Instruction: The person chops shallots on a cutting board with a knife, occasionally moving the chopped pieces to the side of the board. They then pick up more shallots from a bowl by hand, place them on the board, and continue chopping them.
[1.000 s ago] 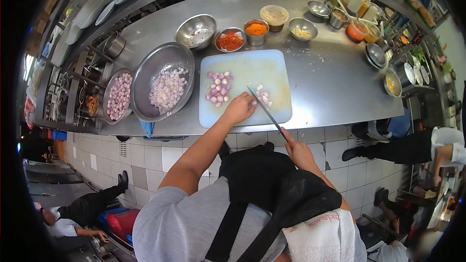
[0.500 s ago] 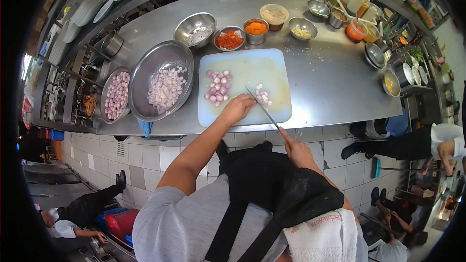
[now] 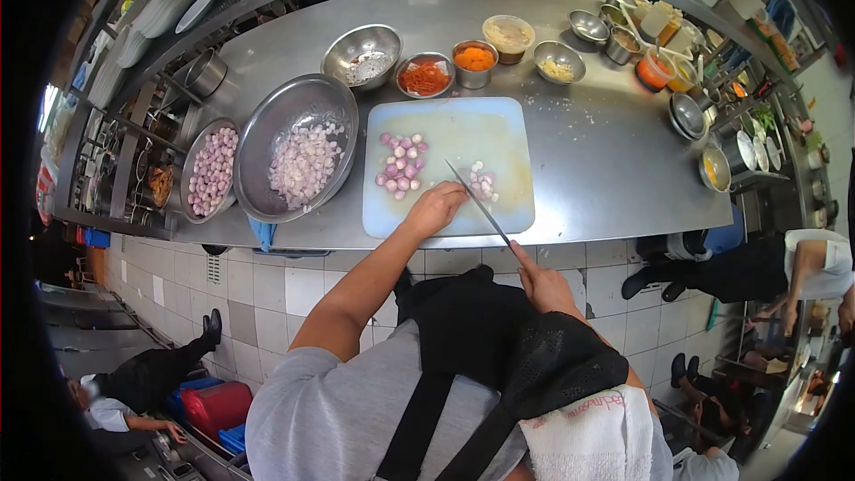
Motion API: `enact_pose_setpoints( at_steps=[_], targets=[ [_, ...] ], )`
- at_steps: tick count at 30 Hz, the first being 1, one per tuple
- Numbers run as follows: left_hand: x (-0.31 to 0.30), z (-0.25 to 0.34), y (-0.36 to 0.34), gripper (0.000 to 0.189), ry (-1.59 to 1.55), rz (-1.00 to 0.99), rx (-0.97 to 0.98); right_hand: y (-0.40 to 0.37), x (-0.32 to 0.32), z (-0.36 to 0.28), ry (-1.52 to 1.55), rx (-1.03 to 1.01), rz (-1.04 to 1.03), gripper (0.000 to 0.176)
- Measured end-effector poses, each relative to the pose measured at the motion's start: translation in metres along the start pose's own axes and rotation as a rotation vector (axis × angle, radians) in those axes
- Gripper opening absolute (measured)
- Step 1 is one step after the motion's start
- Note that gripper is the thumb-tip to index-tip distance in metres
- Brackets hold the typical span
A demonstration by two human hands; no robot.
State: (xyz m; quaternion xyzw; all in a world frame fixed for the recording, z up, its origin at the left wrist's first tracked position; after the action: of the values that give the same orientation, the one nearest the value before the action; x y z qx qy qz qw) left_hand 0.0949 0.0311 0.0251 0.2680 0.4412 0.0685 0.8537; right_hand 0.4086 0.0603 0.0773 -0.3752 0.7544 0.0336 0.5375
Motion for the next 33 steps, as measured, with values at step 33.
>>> enact_pose_setpoints(
  at_steps=[33],
  targets=[
    [0.001,0.002,-0.002,0.015,0.03,0.056,0.003,0.004,-0.013,0.003,-0.036,-0.018,-0.058,0.063]
  ],
)
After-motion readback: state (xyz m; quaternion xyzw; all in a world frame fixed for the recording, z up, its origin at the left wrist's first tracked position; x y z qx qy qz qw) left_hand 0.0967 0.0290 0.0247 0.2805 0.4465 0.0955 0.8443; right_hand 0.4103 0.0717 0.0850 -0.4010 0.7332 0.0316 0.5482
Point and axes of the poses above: each hand's wrist, its own y-axis towards the middle knuckle, its own x-axis out of the palm, z = x × y, the point moved 4 cm from there along y, towards the middle knuckle, and after that the axes turned 12 degrees about x, right-handed, at the moved point
